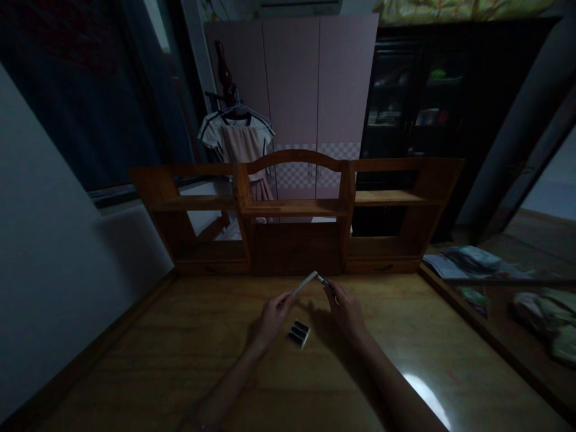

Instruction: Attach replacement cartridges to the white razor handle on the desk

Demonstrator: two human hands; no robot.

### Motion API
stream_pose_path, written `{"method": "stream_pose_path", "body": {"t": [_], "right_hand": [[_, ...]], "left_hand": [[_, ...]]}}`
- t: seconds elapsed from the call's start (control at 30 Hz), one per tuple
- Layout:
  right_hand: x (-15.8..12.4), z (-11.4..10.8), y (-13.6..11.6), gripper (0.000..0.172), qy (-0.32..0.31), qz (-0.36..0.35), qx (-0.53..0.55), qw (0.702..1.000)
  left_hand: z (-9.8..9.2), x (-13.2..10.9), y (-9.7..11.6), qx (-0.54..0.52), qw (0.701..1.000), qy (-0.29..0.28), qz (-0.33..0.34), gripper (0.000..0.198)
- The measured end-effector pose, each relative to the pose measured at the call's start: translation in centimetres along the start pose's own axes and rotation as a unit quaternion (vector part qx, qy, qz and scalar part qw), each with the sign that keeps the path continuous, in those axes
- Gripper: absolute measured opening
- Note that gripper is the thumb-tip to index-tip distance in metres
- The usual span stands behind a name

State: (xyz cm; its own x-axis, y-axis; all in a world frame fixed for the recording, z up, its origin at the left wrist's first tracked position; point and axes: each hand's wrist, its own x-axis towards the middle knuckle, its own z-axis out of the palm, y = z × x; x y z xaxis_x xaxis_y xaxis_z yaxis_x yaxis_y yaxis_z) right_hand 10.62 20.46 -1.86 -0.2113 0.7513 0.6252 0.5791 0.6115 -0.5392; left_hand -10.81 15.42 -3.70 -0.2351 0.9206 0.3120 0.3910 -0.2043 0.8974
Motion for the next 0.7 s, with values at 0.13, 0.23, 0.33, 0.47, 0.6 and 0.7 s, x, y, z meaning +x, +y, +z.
{"method": "stream_pose_path", "body": {"t": [0.13,0.23,0.33,0.47,0.6,0.7], "right_hand": [[-0.01,0.0,0.13,0.03,-0.006,-0.004,-0.014,1.0],[-0.02,0.08,0.31,0.029,-0.001,-0.011,-0.013,1.0],[-0.05,0.07,0.37,0.028,0.009,-0.025,0.002,1.0],[-0.03,0.04,0.33,0.027,0.003,-0.027,0.012,1.0],[-0.06,0.28,0.35,0.028,0.009,-0.036,0.006,0.999],[-0.12,0.43,0.42,0.028,0.012,-0.043,0.006,0.999]], "left_hand": [[-0.56,0.14,0.14,-0.022,1.0,0.012,0.003,0.04],[-0.42,-0.1,0.55,-0.02,1.0,-0.015,0.011,0.038],[-0.11,-0.23,0.72,0.002,1.0,-0.009,-0.002,0.038],[-0.23,-0.18,0.63,0.008,1.0,0.019,0.007,0.037],[-0.16,-0.31,0.61,-0.007,1.0,-0.022,0.018,0.037],[-0.17,-0.25,0.52,0.01,1.0,-0.003,0.001,0.038]]}}
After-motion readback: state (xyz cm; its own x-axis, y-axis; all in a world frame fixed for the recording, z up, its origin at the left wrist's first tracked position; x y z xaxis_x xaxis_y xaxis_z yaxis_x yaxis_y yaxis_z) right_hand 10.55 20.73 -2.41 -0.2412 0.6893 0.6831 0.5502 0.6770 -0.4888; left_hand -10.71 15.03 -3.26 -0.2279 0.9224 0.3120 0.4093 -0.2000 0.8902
